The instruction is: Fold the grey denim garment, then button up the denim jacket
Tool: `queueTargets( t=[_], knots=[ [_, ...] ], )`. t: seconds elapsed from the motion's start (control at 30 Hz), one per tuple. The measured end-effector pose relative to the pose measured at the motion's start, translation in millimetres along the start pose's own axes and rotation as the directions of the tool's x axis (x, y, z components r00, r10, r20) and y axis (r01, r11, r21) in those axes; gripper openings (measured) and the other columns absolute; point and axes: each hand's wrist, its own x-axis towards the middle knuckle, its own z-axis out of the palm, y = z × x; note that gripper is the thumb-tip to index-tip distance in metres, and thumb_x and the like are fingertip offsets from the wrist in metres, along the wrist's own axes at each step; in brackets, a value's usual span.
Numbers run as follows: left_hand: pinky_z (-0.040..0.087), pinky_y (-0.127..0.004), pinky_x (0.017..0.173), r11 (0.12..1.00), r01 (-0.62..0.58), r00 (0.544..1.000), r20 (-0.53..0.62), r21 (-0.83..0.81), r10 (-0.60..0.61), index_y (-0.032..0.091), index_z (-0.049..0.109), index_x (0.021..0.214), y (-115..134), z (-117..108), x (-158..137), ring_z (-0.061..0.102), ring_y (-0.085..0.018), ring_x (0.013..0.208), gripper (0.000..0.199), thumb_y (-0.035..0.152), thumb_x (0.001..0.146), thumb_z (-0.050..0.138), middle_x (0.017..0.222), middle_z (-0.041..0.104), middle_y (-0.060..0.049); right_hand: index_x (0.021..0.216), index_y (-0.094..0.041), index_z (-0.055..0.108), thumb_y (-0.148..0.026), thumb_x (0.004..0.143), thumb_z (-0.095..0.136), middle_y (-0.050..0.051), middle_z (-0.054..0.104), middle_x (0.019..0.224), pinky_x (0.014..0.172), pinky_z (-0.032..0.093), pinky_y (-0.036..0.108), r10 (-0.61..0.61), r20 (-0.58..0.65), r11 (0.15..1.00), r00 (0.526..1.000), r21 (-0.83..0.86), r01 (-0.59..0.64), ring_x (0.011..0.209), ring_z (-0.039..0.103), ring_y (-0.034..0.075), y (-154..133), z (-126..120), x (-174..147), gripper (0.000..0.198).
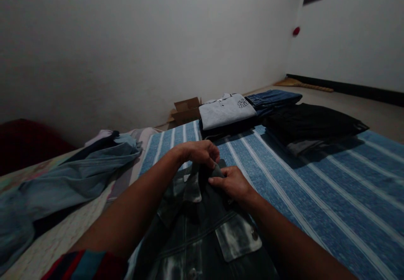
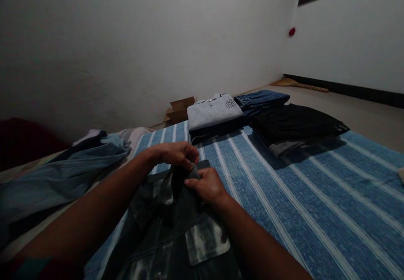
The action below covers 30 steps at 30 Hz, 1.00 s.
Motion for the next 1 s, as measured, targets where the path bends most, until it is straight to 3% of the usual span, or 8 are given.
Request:
queueTargets(
  t=[0.17, 0.27, 0.4, 0.5, 0.63, 0.87, 1.0],
  knots=[
    [0.046, -0.023, 0.068, 0.994, -0.021, 0.997, 0.075, 0.105, 0.013, 0.017, 0.066, 0.094, 2, -5, -3, 0.060, -0.015, 0.077, 0.034, 0.019, 0.060, 0.065, 0.083, 0.068, 0.002, 0.062, -0.016, 0.058, -0.027, 0.068, 0.062, -0.005, 0.048, 0.053, 0.046, 0.030, 0.021, -0.051, -0.009, 0.998, 0.999, -0.041, 0.051, 0.048, 0.044, 0.008, -3, -1, -4, 0.013],
    [0.046, -0.022, 0.064, 0.992, -0.031, 0.989, 0.148, 0.123, 0.013, 0.017, 0.065, 0.093, 4, -6, -18, 0.059, -0.014, 0.072, 0.033, 0.017, 0.061, 0.064, 0.078, 0.067, 0.003, 0.062, -0.016, 0.058, -0.024, 0.070, 0.060, -0.005, 0.049, 0.056, 0.048, 0.030, 0.021, -0.110, -0.021, 0.986, 0.994, -0.133, 0.106, 0.053, 0.045, 0.008, -6, 1, -10, 0.011],
    [0.042, -0.020, 0.056, 0.991, 0.000, 0.998, 0.061, 0.131, -0.008, 0.017, 0.063, 0.088, 4, 2, -52, 0.056, -0.013, 0.064, 0.024, 0.019, 0.064, 0.061, 0.071, 0.063, 0.003, 0.066, -0.016, 0.061, -0.022, 0.075, 0.057, -0.003, 0.054, 0.061, 0.054, 0.033, 0.022, -0.206, 0.060, 0.937, 0.977, -0.277, 0.214, 0.059, 0.049, 0.010, -14, 5, -30, 0.011],
    [0.043, -0.020, 0.060, 0.994, -0.013, 1.000, -0.015, 0.109, 0.015, 0.017, 0.063, 0.089, 2, 12, -80, 0.057, -0.014, 0.069, 0.021, 0.020, 0.069, 0.056, 0.076, 0.064, 0.002, 0.079, -0.018, 0.064, -0.025, 0.078, 0.056, 0.000, 0.063, 0.078, 0.063, 0.038, 0.025, -0.314, 0.115, 0.847, 0.942, -0.415, 0.333, 0.071, 0.055, 0.013, -16, 7, -52, 0.011],
    [0.044, -0.022, 0.072, 0.983, -0.102, 0.988, -0.100, 0.156, 0.118, 0.018, 0.062, 0.088, -1, 26, -108, 0.058, -0.015, 0.079, 0.019, 0.017, 0.071, 0.053, 0.087, 0.067, -0.001, 0.090, -0.018, 0.063, -0.027, 0.080, 0.054, 0.005, 0.064, 0.088, 0.064, 0.041, 0.028, -0.405, 0.185, 0.709, 0.895, -0.555, 0.435, 0.077, 0.058, 0.017, -5, 9, -74, 0.016],
    [0.041, -0.020, 0.073, 0.955, -0.162, 0.961, -0.182, 0.249, 0.210, 0.020, 0.061, 0.088, -6, 35, -125, 0.059, -0.015, 0.079, 0.021, 0.013, 0.073, 0.048, 0.087, 0.067, 0.000, 0.085, -0.019, 0.058, -0.023, 0.075, 0.057, 0.004, 0.062, 0.072, 0.047, 0.035, 0.027, -0.598, 0.308, 0.347, 0.740, -0.733, 0.585, 0.061, 0.058, 0.019, 10, 18, -77, 0.011],
    [0.040, -0.018, 0.070, 0.946, -0.167, 0.957, -0.185, 0.278, 0.223, 0.021, 0.059, 0.085, -8, 36, -126, 0.056, -0.013, 0.075, 0.020, 0.011, 0.073, 0.047, 0.081, 0.064, 0.002, 0.081, -0.019, 0.058, -0.024, 0.076, 0.058, 0.004, 0.061, 0.067, 0.045, 0.033, 0.028, -0.603, 0.336, 0.274, 0.723, -0.764, 0.584, 0.057, 0.056, 0.019, 14, 23, -77, 0.007]
  ],
)
